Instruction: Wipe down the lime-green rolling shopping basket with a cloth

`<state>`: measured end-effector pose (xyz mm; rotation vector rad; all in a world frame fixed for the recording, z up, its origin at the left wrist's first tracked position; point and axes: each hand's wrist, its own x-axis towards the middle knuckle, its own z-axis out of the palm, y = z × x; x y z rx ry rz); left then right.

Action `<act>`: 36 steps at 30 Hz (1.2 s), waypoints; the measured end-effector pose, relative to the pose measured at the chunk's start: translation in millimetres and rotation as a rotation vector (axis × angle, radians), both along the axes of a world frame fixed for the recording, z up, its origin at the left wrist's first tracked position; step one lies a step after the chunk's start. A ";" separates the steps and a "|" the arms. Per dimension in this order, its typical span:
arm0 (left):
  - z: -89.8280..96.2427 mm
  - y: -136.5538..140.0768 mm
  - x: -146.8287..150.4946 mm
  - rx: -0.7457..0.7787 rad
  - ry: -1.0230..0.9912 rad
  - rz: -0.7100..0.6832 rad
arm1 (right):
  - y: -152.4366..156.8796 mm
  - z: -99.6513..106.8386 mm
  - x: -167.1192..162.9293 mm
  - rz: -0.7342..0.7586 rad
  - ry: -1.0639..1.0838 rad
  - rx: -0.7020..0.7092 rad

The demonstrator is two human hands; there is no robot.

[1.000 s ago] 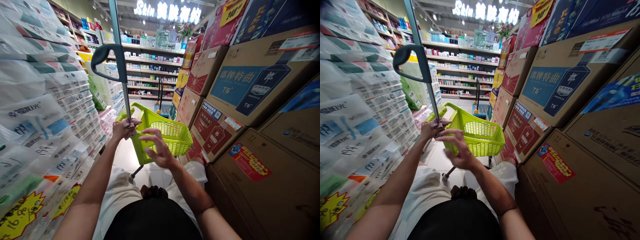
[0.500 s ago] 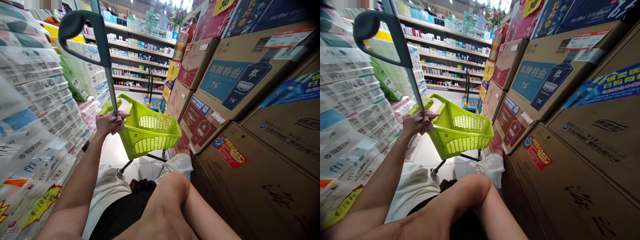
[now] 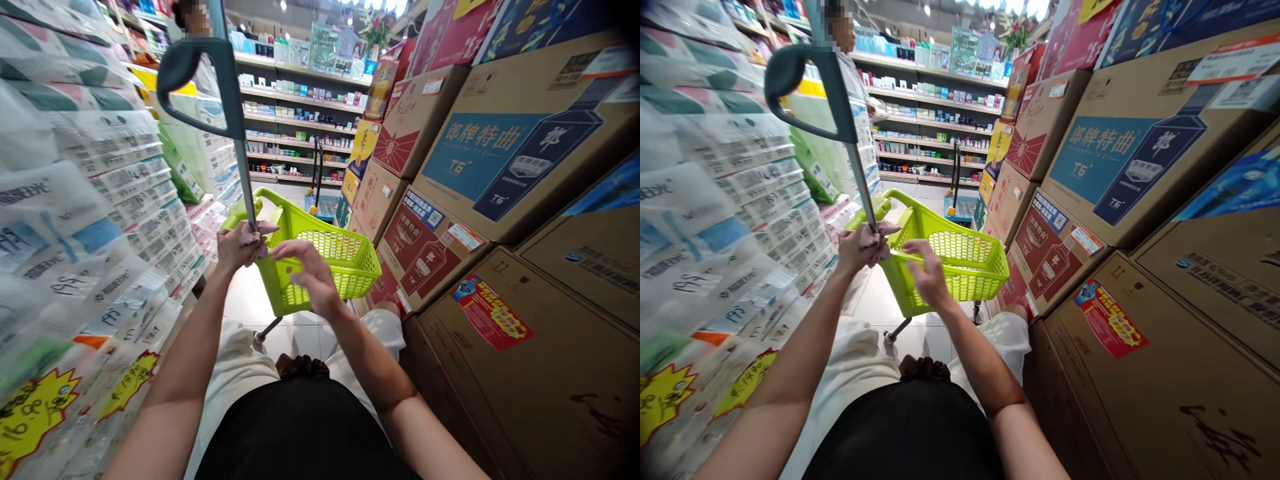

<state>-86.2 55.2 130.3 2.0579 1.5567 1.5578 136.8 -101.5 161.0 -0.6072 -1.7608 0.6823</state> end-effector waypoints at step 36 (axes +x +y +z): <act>-42.2 -23.7 47.0 0.294 -0.118 0.223 | 108.1 -181.9 43.6 -0.885 -0.543 0.085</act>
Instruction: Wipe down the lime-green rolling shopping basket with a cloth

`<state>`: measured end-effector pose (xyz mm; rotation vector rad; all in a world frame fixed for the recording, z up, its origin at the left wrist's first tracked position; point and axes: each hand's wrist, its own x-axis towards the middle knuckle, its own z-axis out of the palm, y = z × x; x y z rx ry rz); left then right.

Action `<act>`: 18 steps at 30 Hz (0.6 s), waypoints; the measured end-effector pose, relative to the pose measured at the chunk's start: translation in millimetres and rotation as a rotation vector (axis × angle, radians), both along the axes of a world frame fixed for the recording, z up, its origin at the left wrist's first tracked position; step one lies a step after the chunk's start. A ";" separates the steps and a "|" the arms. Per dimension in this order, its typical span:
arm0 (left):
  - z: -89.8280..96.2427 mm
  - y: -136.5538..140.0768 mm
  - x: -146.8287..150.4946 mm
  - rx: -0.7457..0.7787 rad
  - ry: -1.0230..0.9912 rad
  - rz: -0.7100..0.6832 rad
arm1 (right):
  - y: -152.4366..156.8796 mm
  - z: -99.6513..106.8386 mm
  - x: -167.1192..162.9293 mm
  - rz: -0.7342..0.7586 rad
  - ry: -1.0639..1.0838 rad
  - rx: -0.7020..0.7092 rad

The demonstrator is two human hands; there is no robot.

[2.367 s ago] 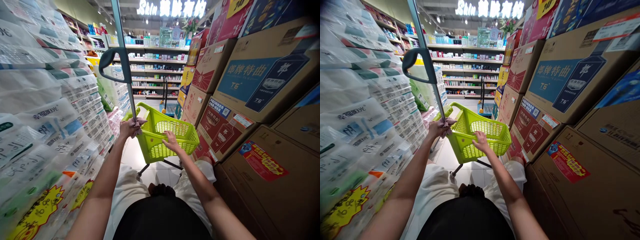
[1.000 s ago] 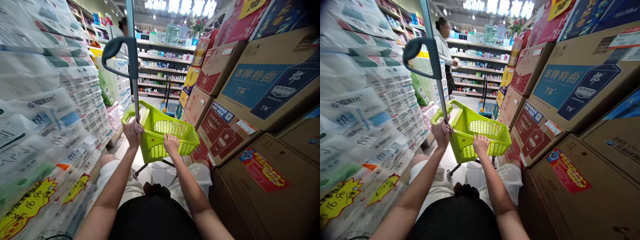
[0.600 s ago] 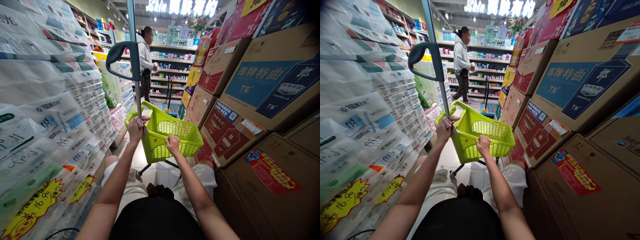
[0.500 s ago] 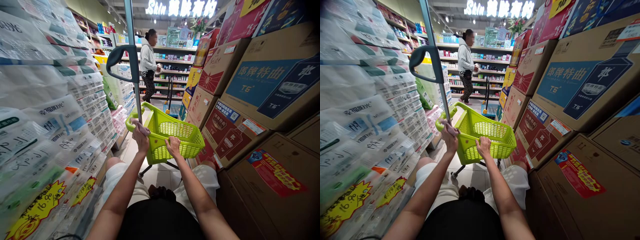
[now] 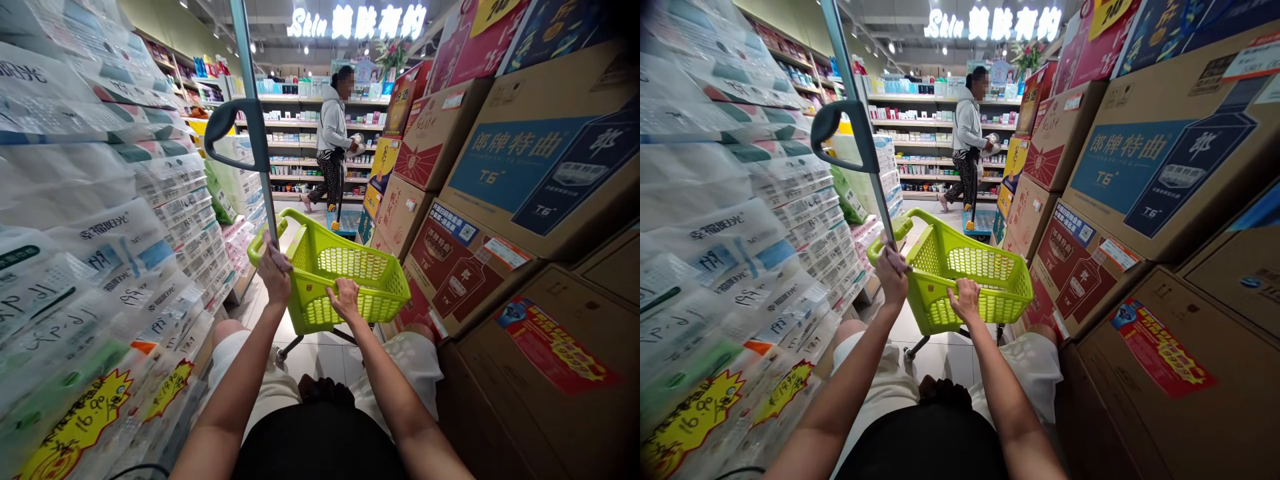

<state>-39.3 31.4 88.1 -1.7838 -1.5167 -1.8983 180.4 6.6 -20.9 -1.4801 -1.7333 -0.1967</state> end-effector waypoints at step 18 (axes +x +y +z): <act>-80.7 -16.7 41.8 0.061 -0.511 0.040 | -6.8 -2.8 1.4 -0.026 -0.023 0.007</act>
